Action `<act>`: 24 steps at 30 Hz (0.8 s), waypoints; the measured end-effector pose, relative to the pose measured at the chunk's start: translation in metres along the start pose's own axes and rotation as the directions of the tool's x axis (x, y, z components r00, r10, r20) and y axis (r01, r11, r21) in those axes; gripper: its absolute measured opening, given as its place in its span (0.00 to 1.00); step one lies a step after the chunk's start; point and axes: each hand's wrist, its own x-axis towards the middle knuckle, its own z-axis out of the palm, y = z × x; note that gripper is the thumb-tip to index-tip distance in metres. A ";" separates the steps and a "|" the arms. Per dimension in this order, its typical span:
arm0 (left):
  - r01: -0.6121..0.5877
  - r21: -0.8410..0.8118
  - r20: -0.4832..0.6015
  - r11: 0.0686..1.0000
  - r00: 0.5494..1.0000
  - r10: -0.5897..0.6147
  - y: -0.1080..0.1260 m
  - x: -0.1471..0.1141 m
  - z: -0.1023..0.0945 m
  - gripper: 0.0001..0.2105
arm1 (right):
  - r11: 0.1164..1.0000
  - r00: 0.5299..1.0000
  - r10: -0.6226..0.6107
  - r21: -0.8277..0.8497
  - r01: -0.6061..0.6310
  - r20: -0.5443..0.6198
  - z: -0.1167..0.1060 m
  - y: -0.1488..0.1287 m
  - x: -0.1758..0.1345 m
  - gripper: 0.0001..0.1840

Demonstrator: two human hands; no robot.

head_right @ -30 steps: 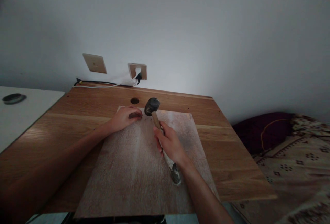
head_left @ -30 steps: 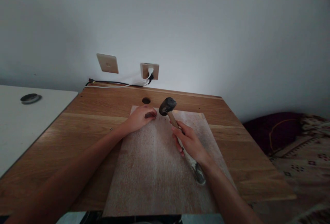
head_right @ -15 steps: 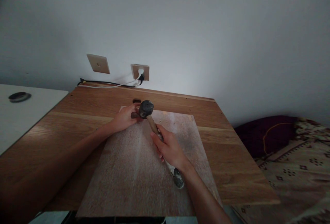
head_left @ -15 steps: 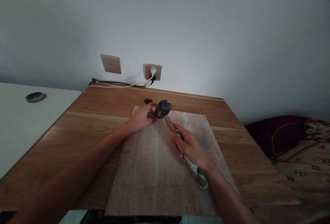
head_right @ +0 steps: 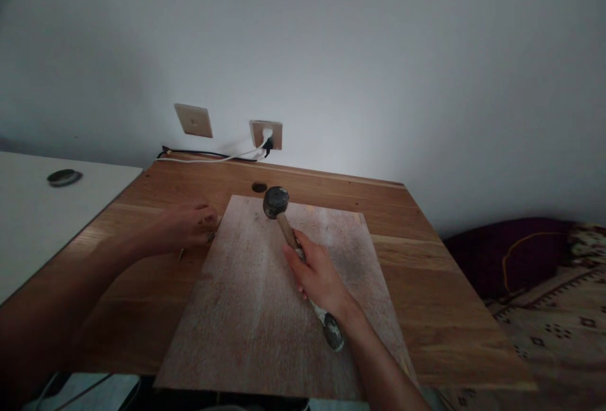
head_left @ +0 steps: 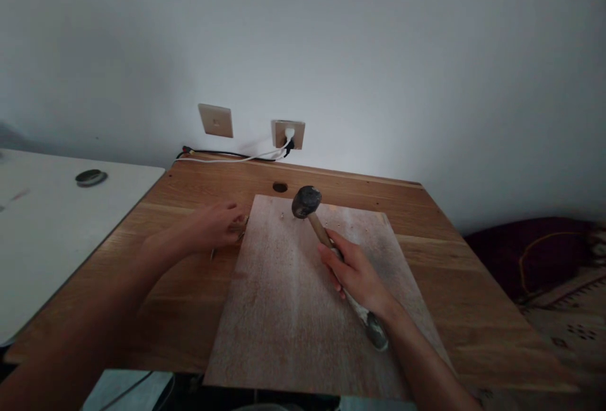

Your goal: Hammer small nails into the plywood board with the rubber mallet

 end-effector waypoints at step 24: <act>-0.300 -0.343 -0.163 0.890 0.952 0.259 0.081 0.111 0.038 0.14 | 0.973 0.950 0.031 0.225 0.043 -0.312 -0.023 -0.014 0.008 0.19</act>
